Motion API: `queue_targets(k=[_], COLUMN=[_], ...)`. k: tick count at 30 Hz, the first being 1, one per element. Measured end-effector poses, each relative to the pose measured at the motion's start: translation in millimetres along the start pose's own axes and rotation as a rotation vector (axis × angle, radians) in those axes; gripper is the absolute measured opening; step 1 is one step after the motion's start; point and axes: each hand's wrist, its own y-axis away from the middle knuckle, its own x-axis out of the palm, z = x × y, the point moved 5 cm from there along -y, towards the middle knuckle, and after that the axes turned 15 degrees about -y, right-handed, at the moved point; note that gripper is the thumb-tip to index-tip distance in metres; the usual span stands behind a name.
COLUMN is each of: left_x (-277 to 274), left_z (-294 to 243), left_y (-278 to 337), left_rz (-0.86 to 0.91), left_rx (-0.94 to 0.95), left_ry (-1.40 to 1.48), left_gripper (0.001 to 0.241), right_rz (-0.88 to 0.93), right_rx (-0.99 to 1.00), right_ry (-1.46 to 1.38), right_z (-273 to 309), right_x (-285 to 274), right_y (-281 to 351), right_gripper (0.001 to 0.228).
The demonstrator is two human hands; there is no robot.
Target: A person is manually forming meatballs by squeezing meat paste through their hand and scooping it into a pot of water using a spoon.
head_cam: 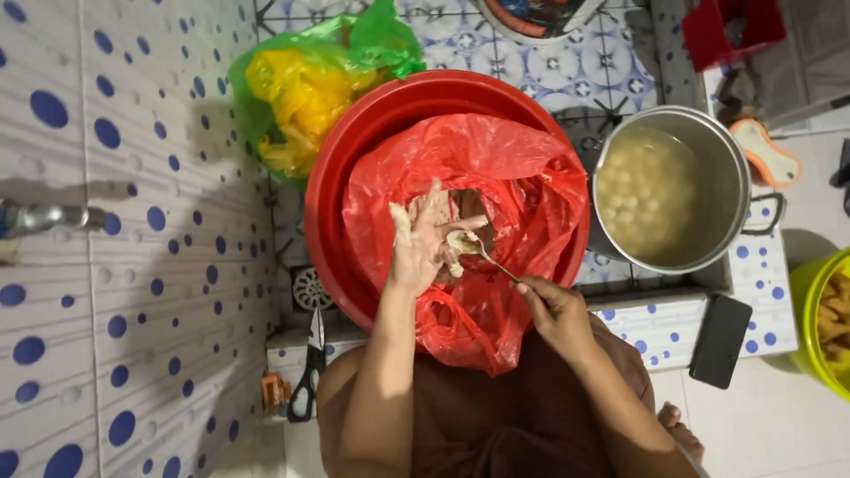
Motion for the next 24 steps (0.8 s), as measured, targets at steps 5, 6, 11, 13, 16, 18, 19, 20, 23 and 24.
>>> queue_targets(k=[5,6,11,13,16,18,19,20,23,24], left_x=[-10,-14,-23,-21,-3,-1,5,11,3,-3], left_z=[-7,-6,5,8,4,9,0,-8,-10,-7], left_y=[1,3,5,3,2,3,6,9,11,11], left_rz=[-0.106,-0.131,-0.146,-0.122,-0.038,0.005,0.0,-0.021,-0.072,-0.097], left_rx=[-0.065,-0.097,-0.134,-0.148,-0.16,-0.188,-0.184,-0.2,-0.216,-0.218], left_ry=[-0.114,-0.132,-0.238,-0.264,-0.23,-0.283,-0.282,-0.318,-0.312,-0.274], left_gripper=[0.099,0.096,0.093,0.09,0.09,0.086,0.086,0.081,0.082,0.089], right_rz=[0.076,0.103,0.16,0.16,0.149,0.177,0.183,0.214,0.283,0.313], right_rx=[-0.182,-0.237,-0.391,-0.386,-0.407,-0.46,-0.463,-0.462,-0.481,-0.501], right_ry=[0.188,0.285,0.336,0.337,0.392,0.445,0.443,0.432,0.44,0.461], right_z=[27,33,46,46,40,45,50,54,57,56], right_x=[0,0,-15,-20,-23,-11,-9,-5,-5,-7], right_y=[5,7,17,12,-6,-18,-21,-23,-25,-23], right_gripper=[0.017,0.018,0.019,0.018,0.02,0.017,0.017,0.015,0.015,0.017])
